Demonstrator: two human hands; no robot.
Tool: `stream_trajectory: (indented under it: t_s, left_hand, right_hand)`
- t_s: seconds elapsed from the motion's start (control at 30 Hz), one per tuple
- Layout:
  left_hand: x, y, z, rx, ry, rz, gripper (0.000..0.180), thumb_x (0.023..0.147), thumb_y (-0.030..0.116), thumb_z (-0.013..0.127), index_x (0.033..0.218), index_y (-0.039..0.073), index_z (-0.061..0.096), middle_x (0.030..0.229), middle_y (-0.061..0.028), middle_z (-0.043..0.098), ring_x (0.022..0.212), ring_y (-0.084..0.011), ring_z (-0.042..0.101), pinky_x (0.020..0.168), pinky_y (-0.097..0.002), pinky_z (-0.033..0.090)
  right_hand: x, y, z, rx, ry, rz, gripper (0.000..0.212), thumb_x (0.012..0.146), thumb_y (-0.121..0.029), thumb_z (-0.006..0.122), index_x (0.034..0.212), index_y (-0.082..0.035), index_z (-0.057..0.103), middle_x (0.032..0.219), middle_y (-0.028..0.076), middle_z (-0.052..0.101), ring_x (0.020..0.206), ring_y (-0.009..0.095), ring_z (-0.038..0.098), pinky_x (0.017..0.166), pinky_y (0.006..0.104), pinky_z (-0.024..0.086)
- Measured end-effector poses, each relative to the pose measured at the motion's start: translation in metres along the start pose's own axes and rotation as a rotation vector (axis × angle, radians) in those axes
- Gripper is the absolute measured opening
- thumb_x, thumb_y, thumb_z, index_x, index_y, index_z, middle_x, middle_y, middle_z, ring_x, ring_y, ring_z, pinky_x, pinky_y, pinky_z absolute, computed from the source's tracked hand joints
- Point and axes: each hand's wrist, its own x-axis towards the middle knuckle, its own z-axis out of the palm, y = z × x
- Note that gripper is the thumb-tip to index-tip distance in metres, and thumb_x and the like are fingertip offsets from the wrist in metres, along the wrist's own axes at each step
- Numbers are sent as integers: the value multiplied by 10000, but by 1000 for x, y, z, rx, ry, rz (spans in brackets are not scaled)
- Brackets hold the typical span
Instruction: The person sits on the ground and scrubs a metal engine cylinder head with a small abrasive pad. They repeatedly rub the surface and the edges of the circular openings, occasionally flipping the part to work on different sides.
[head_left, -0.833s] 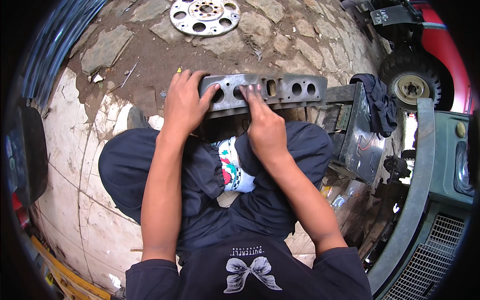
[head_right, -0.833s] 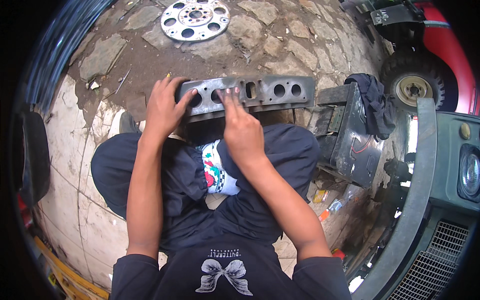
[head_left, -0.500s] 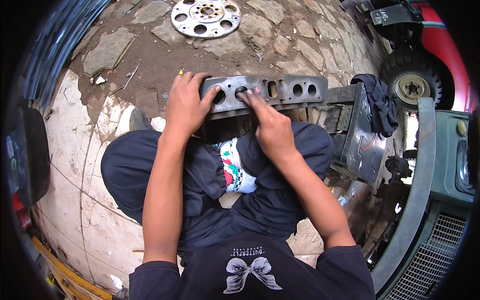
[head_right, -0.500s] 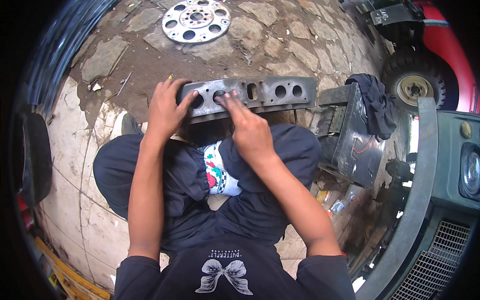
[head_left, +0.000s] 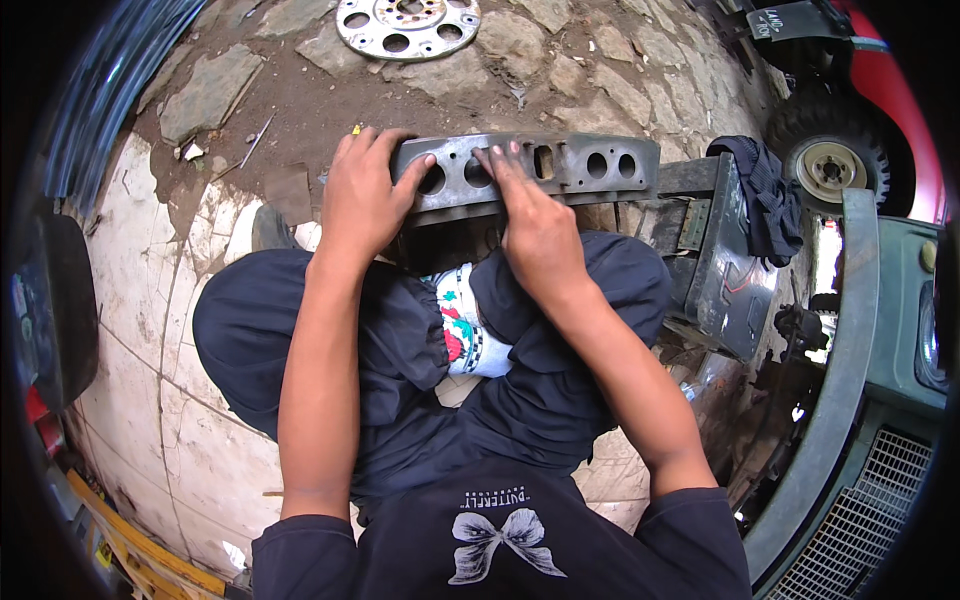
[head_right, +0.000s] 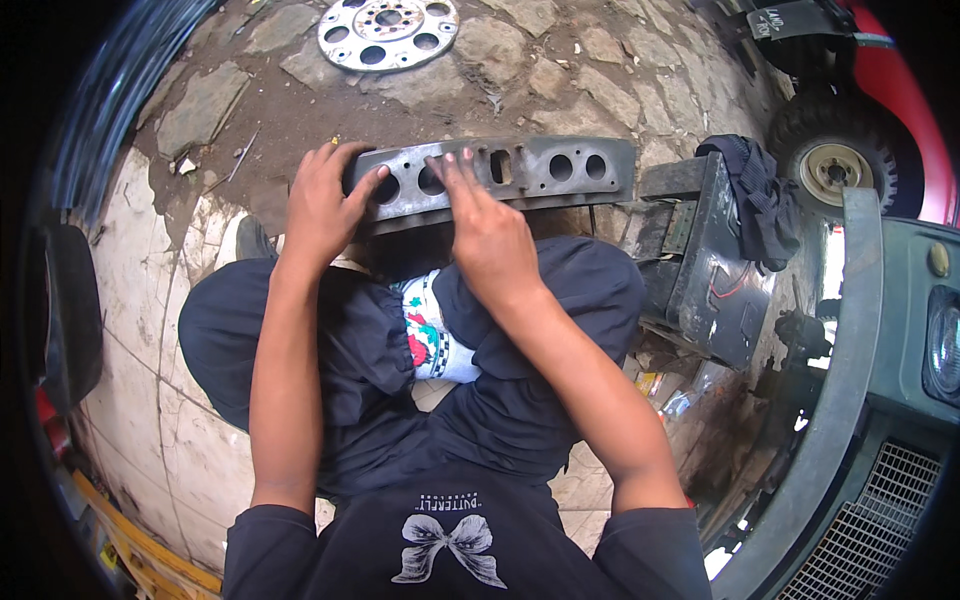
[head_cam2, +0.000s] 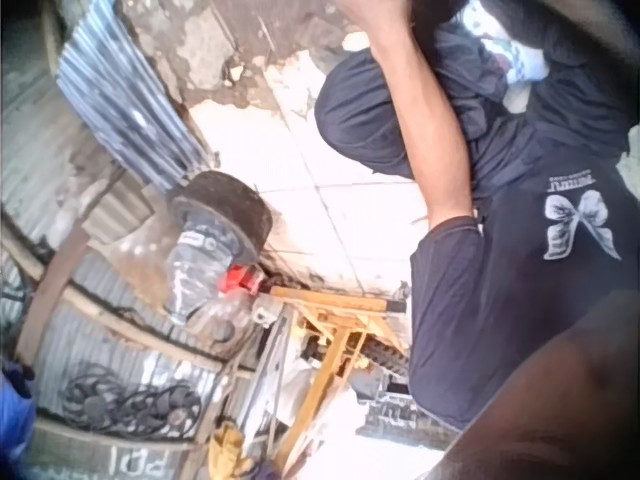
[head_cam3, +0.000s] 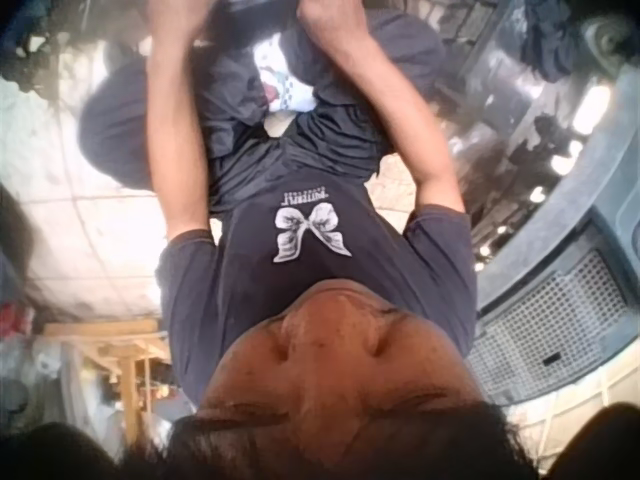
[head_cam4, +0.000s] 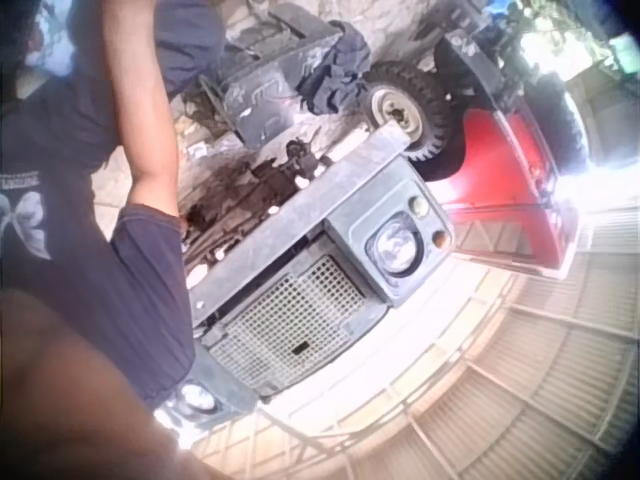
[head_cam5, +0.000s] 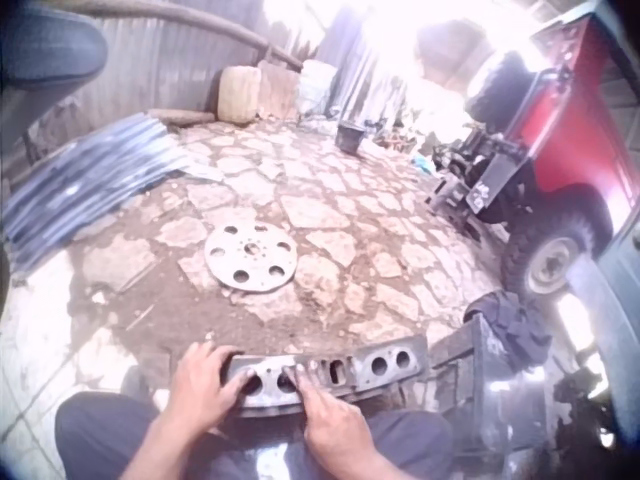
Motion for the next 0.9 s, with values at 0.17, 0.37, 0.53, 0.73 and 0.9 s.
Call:
stream_trajectory:
  t_s: [0.17,0.37,0.53,0.73,0.9]
  left_hand:
    - [2,-3,3,18,30,48,409,959,349,804,1209,27,771,1137,-201,725,1116,-422,642,1003,-502,522]
    - [0,-2,0,11,1,1,410,958,348,806,1205,23,772,1136,-198,727,1110,-417,646,988,-498,527]
    - [2,1,2,-3,10,19,408,963,351,800,1209,27,770,1127,-191,723,1096,-405,646,971,-492,523]
    - [-1,1,2,4,-4,17,393,968,337,795,1215,33,765,1132,-185,722,1093,-402,643,974,-489,517]
    - [3,4,-1,12,-5,-2,405,950,310,812,1219,10,764,1118,-201,717,1111,-418,646,990,-497,531]
  right_hand:
    - [-2,-6,-3,-31,-25,33,643,947,24,486,1588,-7,504,1539,319,570,1184,438,722,938,495,622]
    - [-6,-18,0,31,-59,31,646,923,36,509,1566,-17,543,1529,302,588,1164,447,727,939,487,622]
    - [-13,-26,12,85,55,93,635,916,67,514,1544,-10,565,1520,252,618,1231,427,708,983,483,614]
    - [-9,-9,-1,14,143,67,621,912,91,533,1521,-11,595,1472,238,661,1258,395,708,993,463,615]
    - [0,-17,3,-95,57,125,582,950,1,519,1528,21,584,1491,293,627,1010,406,779,862,457,631]
